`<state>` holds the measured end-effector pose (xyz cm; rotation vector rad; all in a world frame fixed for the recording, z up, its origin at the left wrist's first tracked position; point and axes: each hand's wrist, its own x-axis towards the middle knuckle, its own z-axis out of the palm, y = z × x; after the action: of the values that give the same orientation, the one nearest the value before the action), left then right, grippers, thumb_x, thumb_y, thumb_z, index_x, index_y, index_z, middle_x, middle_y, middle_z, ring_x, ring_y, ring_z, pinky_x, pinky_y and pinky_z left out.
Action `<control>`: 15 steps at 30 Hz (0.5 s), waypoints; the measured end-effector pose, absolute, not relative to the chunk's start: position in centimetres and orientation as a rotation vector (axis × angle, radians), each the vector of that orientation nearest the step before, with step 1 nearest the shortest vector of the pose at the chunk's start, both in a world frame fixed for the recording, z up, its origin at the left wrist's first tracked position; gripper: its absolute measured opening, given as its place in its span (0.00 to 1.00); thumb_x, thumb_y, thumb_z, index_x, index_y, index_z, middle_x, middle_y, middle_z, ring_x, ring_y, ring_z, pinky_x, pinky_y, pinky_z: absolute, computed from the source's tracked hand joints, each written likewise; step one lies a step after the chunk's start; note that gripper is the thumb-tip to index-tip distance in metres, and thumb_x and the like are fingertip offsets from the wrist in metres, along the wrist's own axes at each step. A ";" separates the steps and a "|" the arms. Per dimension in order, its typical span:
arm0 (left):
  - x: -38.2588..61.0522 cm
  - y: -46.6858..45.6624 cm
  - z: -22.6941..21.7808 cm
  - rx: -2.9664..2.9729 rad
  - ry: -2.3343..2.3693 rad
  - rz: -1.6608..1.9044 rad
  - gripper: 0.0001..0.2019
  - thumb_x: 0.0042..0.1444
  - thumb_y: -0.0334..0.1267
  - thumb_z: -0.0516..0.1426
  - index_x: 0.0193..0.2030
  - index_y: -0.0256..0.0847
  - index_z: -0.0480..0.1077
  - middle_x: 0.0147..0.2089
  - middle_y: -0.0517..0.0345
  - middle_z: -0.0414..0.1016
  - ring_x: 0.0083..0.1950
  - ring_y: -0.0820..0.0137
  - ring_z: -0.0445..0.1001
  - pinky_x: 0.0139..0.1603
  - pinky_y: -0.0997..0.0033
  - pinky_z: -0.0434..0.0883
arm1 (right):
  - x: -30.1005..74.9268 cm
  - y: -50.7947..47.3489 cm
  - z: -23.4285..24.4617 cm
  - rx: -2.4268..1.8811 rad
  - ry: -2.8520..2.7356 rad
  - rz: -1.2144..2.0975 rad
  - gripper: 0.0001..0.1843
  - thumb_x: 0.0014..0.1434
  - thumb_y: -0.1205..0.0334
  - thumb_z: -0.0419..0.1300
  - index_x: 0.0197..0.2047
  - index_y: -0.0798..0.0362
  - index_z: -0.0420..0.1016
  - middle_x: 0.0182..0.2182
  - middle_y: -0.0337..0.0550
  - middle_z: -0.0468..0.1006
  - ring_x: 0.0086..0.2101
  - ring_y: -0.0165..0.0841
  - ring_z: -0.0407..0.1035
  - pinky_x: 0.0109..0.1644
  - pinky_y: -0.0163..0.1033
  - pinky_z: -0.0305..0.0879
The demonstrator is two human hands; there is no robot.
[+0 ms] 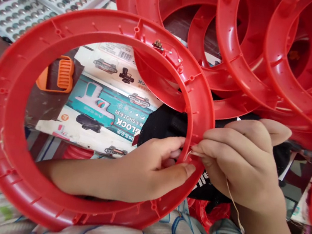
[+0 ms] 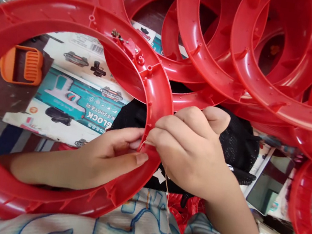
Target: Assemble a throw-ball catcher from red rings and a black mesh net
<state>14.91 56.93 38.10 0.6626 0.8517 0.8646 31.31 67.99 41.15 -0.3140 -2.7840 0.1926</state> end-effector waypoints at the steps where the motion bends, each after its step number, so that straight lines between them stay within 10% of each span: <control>1: 14.9 57.0 38.1 0.642 0.829 0.874 0.09 0.65 0.39 0.53 0.50 0.43 0.68 0.32 0.64 0.65 0.26 0.78 0.55 0.26 0.74 0.54 | 31.3 68.0 41.1 -0.311 -2.775 0.203 0.04 0.64 0.69 0.56 0.41 0.50 0.67 0.36 0.38 0.76 0.39 0.36 0.61 0.42 0.47 0.55; 15: 15.0 57.2 37.8 0.789 1.038 0.869 0.03 0.60 0.34 0.54 0.40 0.42 0.67 0.28 0.66 0.64 0.27 0.77 0.58 0.30 0.73 0.62 | 31.1 68.4 41.8 -0.346 -2.741 0.548 0.03 0.64 0.63 0.59 0.42 0.49 0.70 0.35 0.38 0.75 0.37 0.34 0.65 0.41 0.45 0.54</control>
<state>14.95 57.15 37.79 0.7886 1.0382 0.8686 31.10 68.45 41.79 -0.3464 -2.7409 0.5485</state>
